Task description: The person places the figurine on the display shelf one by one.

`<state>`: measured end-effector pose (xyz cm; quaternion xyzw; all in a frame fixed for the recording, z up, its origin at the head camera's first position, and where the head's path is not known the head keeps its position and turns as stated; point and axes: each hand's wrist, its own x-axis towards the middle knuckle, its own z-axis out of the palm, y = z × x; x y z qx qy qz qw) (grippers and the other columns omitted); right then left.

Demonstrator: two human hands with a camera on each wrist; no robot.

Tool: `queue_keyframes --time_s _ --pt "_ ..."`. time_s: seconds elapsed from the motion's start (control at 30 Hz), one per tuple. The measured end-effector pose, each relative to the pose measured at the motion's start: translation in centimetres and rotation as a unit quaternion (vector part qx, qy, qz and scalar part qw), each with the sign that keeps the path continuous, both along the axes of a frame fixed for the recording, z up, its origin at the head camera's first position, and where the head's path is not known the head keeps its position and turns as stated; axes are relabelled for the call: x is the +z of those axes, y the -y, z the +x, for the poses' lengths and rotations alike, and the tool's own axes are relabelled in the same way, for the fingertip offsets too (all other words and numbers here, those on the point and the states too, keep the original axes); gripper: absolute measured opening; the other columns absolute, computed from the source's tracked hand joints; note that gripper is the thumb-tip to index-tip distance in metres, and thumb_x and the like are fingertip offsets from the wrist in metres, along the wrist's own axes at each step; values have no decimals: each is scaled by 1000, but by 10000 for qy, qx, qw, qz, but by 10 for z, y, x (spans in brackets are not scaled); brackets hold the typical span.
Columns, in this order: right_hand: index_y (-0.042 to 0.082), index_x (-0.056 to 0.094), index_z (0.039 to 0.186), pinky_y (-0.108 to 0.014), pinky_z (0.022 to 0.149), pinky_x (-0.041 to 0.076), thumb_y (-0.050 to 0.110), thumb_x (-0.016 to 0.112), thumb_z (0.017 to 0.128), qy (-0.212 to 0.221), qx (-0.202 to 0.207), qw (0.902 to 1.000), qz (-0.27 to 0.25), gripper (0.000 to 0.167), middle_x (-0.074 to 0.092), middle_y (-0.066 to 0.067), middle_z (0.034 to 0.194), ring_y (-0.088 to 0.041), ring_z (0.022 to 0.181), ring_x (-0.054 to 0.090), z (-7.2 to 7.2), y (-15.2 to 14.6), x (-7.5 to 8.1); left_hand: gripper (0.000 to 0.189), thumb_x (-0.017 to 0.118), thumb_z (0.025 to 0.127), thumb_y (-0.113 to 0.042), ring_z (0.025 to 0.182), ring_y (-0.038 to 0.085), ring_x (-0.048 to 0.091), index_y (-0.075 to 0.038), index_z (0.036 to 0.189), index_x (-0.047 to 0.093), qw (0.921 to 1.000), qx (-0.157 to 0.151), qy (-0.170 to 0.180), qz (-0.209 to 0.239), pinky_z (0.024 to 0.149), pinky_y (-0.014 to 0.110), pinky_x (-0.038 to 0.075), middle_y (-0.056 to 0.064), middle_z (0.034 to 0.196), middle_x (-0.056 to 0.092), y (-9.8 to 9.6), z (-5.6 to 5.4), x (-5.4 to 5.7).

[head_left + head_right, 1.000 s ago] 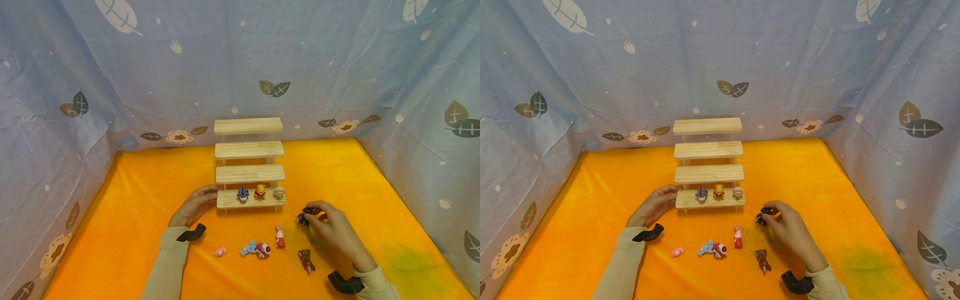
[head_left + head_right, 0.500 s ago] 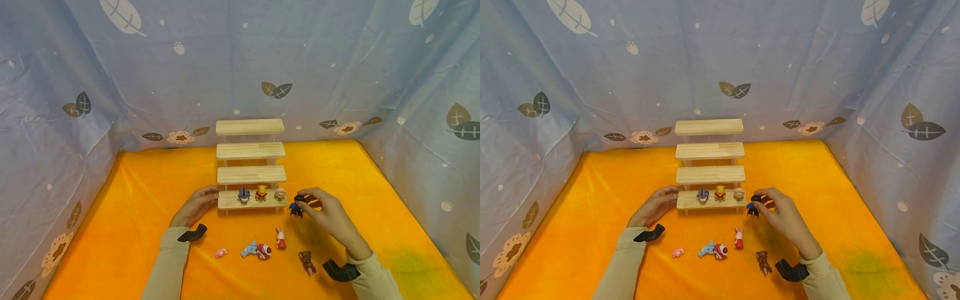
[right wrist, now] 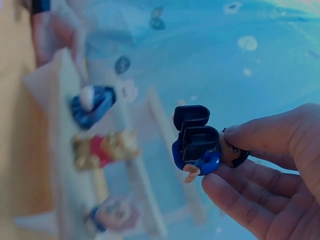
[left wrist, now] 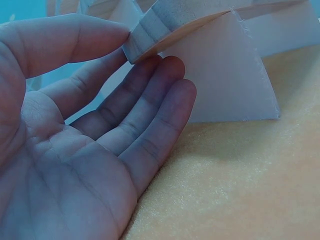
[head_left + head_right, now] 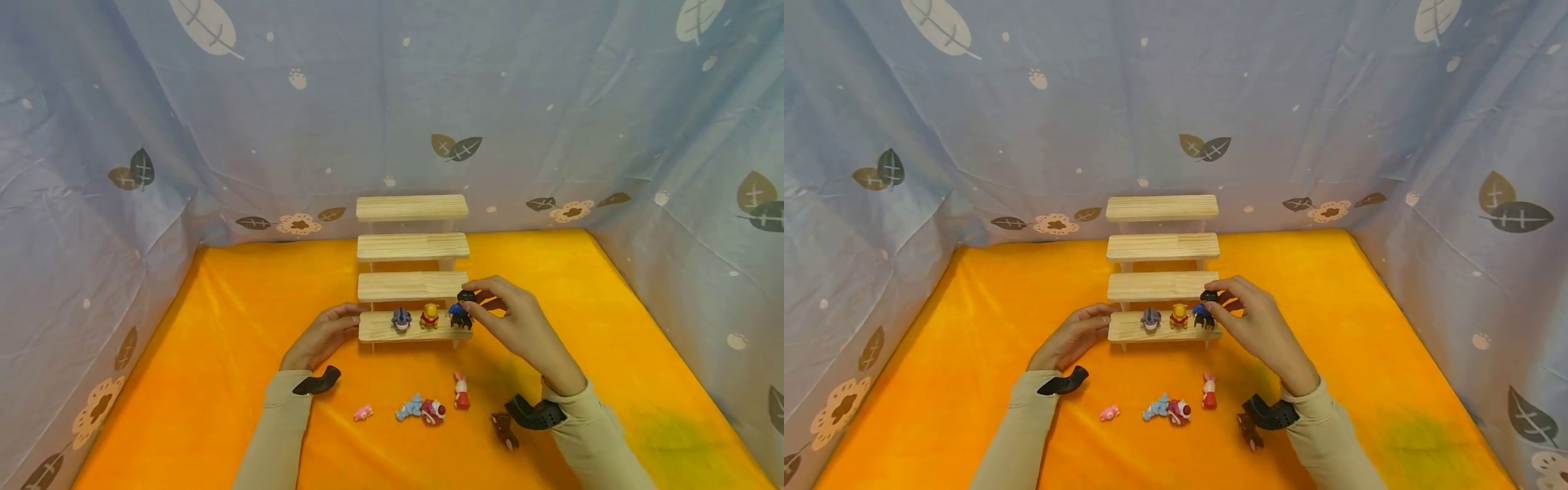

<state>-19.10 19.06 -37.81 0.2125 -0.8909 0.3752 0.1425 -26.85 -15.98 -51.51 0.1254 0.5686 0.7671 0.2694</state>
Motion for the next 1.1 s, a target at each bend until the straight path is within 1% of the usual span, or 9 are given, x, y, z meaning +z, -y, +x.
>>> queue_keyframes --time_s 0.2,0.27,0.4,0.53,0.6,0.77,0.9,1.0,1.1 --pt "9 70 122 -29 81 61 6 72 93 -109 260 9993 -237 29 71 -4 109 -18 95 69 -8 18 11 20 51 105 -11 117 15 61 -15 118 66 10000 50 19 -16 102 28 51 2 131 59 -2 0 -1" --pt "8 70 122 -28 80 61 6 72 93 -120 307 9990 -288 29 72 -4 109 -18 94 69 -10 22 13 19 52 105 -10 117 15 62 -13 118 65 9999 115 25 -20 101 29 52 3 131 60 -2 1 -1" --pt "7 69 122 -27 80 61 5 72 93 -187 452 9979 -413 30 72 -7 110 -19 93 70 -14 30 15 21 52 105 -11 118 17 61 -10 121 64 9998 142 -13 -101 102 29 52 3 132 60 -3 0 0" --pt "7 69 121 -27 80 60 4 73 91 -347 581 9965 -481 30 72 -7 112 -18 93 70 -18 38 18 22 54 104 -12 120 18 60 -10 124 64 9997 164 33 -182 103 30 50 4 134 58 -4 0 -1" --pt "7 69 121 -27 80 60 5 73 91 -360 608 9962 -518 30 72 -5 112 -16 93 69 -19 43 21 22 55 104 -13 121 18 60 -10 124 64 9997 168 57 -174 104 30 50 5 135 58 -3 -1 -2" --pt "9 70 121 -28 83 60 9 73 92 -279 666 9958 -559 29 71 -2 110 -13 94 67 -22 54 26 20 53 105 -13 121 18 59 -12 122 64 9998 155 95 -97 105 31 49 5 135 57 -2 -2 -4" --pt "10 70 122 -30 83 60 10 73 93 -267 757 9952 -566 29 71 -1 109 -12 94 66 -25 61 28 20 53 105 -13 121 18 59 -12 122 64 9998 138 53 -121 104 30 49 4 135 56 0 -2 -3" --pt "10 70 121 -31 79 59 10 73 93 -377 813 9945 -534 29 71 -3 108 -14 95 66 -28 67 29 21 52 105 -12 120 18 59 -11 123 64 9998 129 26 -130 104 30 50 4 136 56 0 -1 -2" --pt "10 71 121 -33 79 58 11 74 92 -480 849 9943 -429 28 71 -3 109 -18 96 65 -31 73 29 22 51 105 -11 120 17 60 -10 124 63 9998 137 50 -149 104 29 51 5 136 57 0 -1 -1"
